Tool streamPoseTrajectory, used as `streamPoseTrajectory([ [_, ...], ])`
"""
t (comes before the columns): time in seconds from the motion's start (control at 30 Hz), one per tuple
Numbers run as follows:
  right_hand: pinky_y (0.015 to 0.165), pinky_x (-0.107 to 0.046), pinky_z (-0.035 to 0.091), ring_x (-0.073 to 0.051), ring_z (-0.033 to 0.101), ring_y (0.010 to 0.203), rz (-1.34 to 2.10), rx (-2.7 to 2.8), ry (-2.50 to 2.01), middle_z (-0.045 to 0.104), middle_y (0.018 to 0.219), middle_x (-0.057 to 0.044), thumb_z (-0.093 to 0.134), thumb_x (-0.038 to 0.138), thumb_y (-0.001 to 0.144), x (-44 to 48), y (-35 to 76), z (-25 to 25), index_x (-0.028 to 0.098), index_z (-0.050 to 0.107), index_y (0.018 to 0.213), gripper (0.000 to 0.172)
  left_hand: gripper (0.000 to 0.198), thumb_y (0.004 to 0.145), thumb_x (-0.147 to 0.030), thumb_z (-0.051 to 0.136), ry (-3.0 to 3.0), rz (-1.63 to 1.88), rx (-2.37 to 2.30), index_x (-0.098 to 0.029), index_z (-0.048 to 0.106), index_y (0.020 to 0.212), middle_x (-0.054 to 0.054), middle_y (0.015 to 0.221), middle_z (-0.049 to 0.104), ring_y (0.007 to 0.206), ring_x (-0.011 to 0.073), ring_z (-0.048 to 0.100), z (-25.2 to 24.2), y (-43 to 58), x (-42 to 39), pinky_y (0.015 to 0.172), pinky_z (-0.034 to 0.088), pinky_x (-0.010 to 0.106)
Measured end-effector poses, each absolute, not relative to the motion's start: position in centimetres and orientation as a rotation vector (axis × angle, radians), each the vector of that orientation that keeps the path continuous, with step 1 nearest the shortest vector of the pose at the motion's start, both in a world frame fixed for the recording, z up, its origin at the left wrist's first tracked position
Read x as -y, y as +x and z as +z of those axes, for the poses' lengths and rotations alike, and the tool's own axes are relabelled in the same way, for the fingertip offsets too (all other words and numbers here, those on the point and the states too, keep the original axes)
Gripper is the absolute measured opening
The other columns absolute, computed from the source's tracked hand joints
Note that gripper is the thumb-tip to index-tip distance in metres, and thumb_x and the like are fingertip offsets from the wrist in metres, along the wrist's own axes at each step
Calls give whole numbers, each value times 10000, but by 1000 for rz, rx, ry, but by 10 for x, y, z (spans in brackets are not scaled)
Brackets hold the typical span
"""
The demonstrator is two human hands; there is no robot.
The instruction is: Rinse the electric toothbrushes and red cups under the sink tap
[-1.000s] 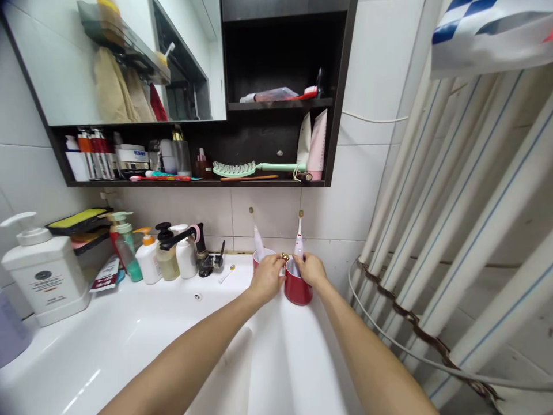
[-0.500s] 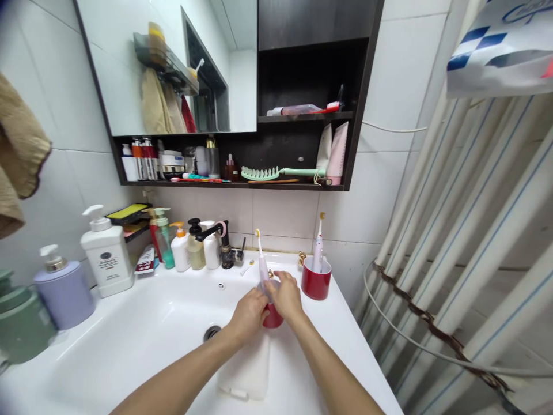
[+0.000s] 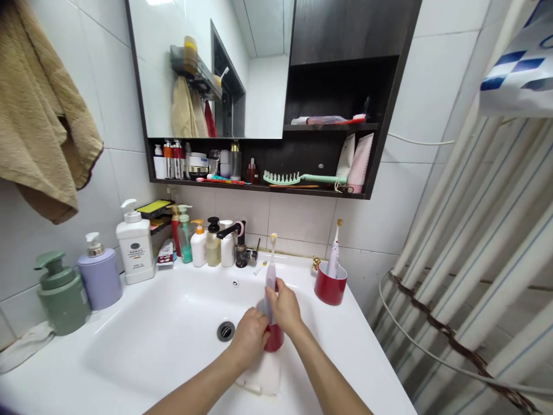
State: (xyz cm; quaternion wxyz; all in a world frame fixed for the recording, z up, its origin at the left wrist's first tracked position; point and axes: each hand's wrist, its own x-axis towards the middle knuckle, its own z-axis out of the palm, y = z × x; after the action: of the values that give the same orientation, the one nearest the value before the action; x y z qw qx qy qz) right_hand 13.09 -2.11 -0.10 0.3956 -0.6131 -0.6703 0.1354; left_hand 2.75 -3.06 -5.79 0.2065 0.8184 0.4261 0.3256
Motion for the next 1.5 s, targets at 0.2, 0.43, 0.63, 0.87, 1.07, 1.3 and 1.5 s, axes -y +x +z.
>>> streamPoseTrajectory([
  [0.2, 563, -222, 372, -129, 477, 622, 539, 1611, -1427, 510, 680, -16, 281, 363, 720, 62, 133, 9, 178, 409, 793, 237, 195, 653, -281, 422, 1433, 1481, -974, -154, 532, 752, 69, 772, 544, 755, 159, 483, -28, 23, 20, 705, 340, 280],
  [0.43, 419, -192, 337, -73, 401, 442, 1298, 1304, -1323, 407, 526, 40, 324, 428, 692, 86, 109, -29, 172, 410, 689, 270, 189, 578, -286, 528, 761, 1144, -587, -119, 488, 657, 14, 544, 543, 517, 104, 517, -22, 26, 13, 592, 376, 247],
  [0.63, 385, -200, 327, -61, 372, 395, 1390, 1400, -1317, 401, 543, 44, 373, 373, 675, 78, 110, -39, 168, 398, 810, 246, 126, 590, -222, 523, 720, 1173, -698, -110, 465, 593, 13, 513, 542, 494, 99, 527, -29, 18, 5, 568, 384, 229],
  [0.87, 357, -191, 327, -61, 376, 384, 1330, 1442, -1400, 385, 553, 40, 302, 347, 705, 76, 107, -38, 164, 400, 850, 253, 113, 592, -211, 511, 653, 1257, -719, -116, 452, 610, 9, 493, 541, 467, 94, 519, -26, 23, 5, 535, 386, 225],
  [1.07, 341, -185, 311, -62, 386, 344, 1128, 1507, -1449, 386, 483, 59, 349, 318, 685, 75, 105, -39, 180, 408, 834, 212, 121, 583, -218, 512, 634, 1313, -688, -116, 452, 608, 2, 479, 531, 463, 93, 515, -25, 23, 6, 523, 382, 222],
  [1.3, 298, -170, 278, -41, 357, 312, 1619, 1182, -1208, 386, 506, 70, 351, 431, 668, 78, 98, -32, 195, 349, 754, 251, 110, 560, -193, 526, 570, 1292, -655, -127, 441, 584, -18, 474, 511, 458, 78, 501, -25, 21, 6, 523, 377, 213],
  [1.5, 315, -171, 285, -35, 349, 326, 1561, 1222, -1230, 380, 524, 67, 352, 406, 684, 80, 98, -29, 188, 350, 782, 238, 126, 561, -207, 532, 590, 1286, -629, -128, 441, 599, -10, 482, 520, 468, 87, 506, -24, 20, 5, 530, 381, 224],
])
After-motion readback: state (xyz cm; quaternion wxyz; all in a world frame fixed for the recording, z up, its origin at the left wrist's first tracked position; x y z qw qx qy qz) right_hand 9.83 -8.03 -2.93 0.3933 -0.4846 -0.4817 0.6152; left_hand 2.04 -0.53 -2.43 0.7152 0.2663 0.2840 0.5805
